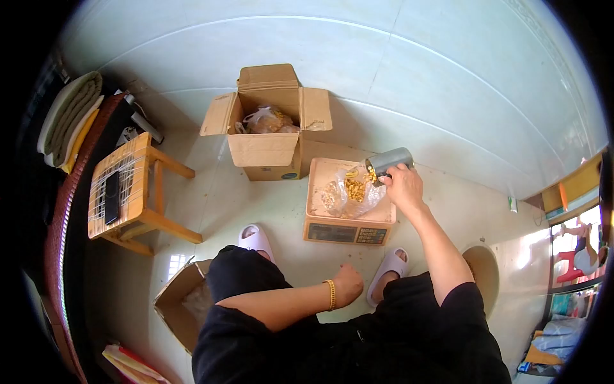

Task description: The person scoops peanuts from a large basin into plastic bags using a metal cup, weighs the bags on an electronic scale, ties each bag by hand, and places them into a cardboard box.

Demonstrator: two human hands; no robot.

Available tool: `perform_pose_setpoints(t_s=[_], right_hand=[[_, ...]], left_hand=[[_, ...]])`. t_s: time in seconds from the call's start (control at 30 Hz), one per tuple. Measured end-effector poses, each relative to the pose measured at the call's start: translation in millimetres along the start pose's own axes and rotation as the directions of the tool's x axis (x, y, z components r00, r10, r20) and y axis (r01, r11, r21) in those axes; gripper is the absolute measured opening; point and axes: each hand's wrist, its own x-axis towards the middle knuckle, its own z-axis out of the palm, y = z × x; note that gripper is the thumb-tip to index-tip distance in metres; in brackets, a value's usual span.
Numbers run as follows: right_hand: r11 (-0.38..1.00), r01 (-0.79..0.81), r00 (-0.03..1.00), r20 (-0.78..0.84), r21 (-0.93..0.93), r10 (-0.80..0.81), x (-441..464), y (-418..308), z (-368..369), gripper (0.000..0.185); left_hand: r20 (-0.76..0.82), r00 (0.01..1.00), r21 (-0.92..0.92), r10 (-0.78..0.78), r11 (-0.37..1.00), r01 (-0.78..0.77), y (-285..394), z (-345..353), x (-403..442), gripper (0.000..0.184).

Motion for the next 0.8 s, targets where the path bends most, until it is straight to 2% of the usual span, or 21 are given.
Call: perform_pose_setpoints(t_s=[0.43, 0.53, 0.6, 0.63, 0.67, 0.7, 0.73, 0.77, 0.8], right_hand=[[0.997, -0.058, 0.998, -0.035, 0.054, 0.060, 4.8, 6.2, -4.1, 0.014], [0.992, -0.062, 0.996, -0.055, 0.110, 0.068, 9.5, 14.4, -8.3, 0.017], [0.951, -0.181, 0.981, -0.018, 0.249, 0.191, 13.1, 23.1, -19.6, 0.021], [0.952, -0.179, 0.981, -0.027, 0.249, 0.191, 14.1, 30.5, -28.5, 0.021], [0.773, -0.340, 0.939, 0.154, 0.536, 0.306, 13.5, 40.6, -39.4, 0.021], [0.485, -0.493, 0.867, 0.362, 0.723, 0.342, 11.8, 50.6, -50.6, 0.022], [0.372, -0.525, 0.846, 0.423, 0.766, 0.324, 5.7, 58.2, -63.7, 0.019], [0.254, -0.554, 0.824, 0.479, 0.792, 0.303, -5.6, 65.8, -79.2, 0.017], [0.222, -0.546, 0.827, 0.477, 0.808, 0.297, -18.2, 72.7, -95.0, 0.017]], left_hand=[[-0.025, 1.000, 0.038, 0.006, 0.999, -0.005, 0.3, 2.8, -1.6, 0.018], [-0.036, 0.999, 0.025, 0.006, 1.000, -0.005, -0.4, 5.3, -0.4, 0.018], [-0.031, 0.999, -0.040, 0.006, 0.999, -0.008, -2.3, 2.3, 0.9, 0.016], [-0.035, 0.999, -0.032, 0.007, 0.999, -0.008, -4.4, -2.9, 3.0, 0.016], [0.044, 0.999, -0.053, 0.001, 0.999, 0.002, -5.2, -8.3, 5.7, 0.016], [0.126, 0.992, -0.077, -0.003, 0.997, 0.012, -6.3, -12.4, 6.9, 0.019], [0.124, 0.992, -0.076, 0.002, 0.997, 0.008, -8.7, -13.9, 6.3, 0.019], [0.057, 0.998, -0.048, -0.009, 0.999, 0.012, -10.0, -15.1, 5.6, 0.015], [-0.012, 1.000, -0.022, -0.017, 1.000, 0.016, -10.0, -15.8, 5.7, 0.013]])
